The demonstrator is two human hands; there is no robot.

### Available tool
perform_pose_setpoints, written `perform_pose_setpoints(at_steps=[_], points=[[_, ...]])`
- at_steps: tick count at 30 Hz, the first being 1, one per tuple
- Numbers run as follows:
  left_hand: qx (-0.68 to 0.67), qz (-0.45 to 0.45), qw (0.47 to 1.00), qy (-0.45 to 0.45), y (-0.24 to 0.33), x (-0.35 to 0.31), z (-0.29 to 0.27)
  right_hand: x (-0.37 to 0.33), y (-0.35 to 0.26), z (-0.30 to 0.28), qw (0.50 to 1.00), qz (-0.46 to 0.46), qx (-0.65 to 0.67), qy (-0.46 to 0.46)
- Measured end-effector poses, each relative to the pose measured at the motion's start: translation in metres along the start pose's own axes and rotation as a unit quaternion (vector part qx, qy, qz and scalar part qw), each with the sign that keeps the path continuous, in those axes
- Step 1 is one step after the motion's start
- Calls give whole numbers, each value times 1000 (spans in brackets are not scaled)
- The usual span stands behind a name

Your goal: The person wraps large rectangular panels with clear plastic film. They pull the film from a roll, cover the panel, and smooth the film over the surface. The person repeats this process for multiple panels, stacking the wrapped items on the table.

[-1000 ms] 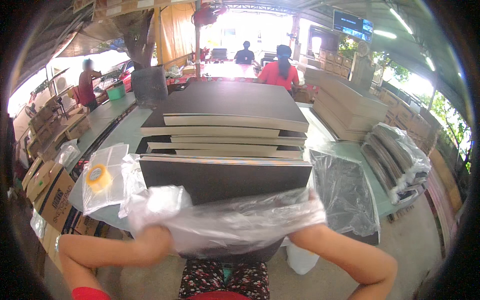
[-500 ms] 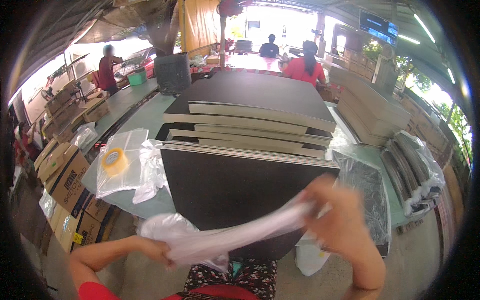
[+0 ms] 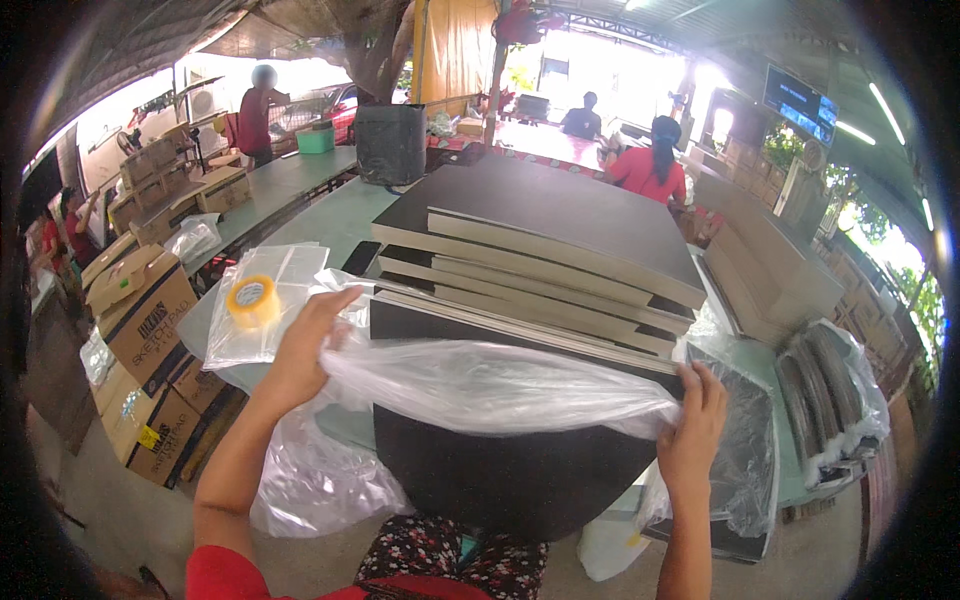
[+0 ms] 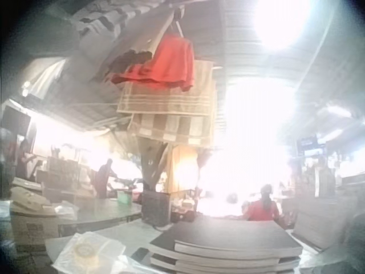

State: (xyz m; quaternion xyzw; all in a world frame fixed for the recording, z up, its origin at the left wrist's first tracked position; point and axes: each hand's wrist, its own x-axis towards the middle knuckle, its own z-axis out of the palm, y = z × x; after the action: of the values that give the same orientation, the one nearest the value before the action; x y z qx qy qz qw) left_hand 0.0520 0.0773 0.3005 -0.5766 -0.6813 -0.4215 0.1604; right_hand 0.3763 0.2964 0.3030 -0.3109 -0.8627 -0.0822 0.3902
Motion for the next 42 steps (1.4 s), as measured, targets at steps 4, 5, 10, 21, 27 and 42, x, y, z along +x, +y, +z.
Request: perform_pose_setpoints(at_steps=[4,5,10,21,27,42], points=[[102,-38,994,-20,14,-4,23,-23,3,-9,997,10,-69,22],[109,-28,993,18,15,-15,27,-30,-2,-13,996,19,-85,37],[145,81,977,136,13,-51,14,-88,25,-30,992,51,-44,105],[-551,-343,734,-200,-57,-83,-1,-122,87,-21,666,325,657,-140],[-597,-546,473,-349,-92,-210,80,-302,123,95,447,507,637,-371],[-255,-453,721,-457,-101,-258,114,-258,119,99,703,476,315,-424]])
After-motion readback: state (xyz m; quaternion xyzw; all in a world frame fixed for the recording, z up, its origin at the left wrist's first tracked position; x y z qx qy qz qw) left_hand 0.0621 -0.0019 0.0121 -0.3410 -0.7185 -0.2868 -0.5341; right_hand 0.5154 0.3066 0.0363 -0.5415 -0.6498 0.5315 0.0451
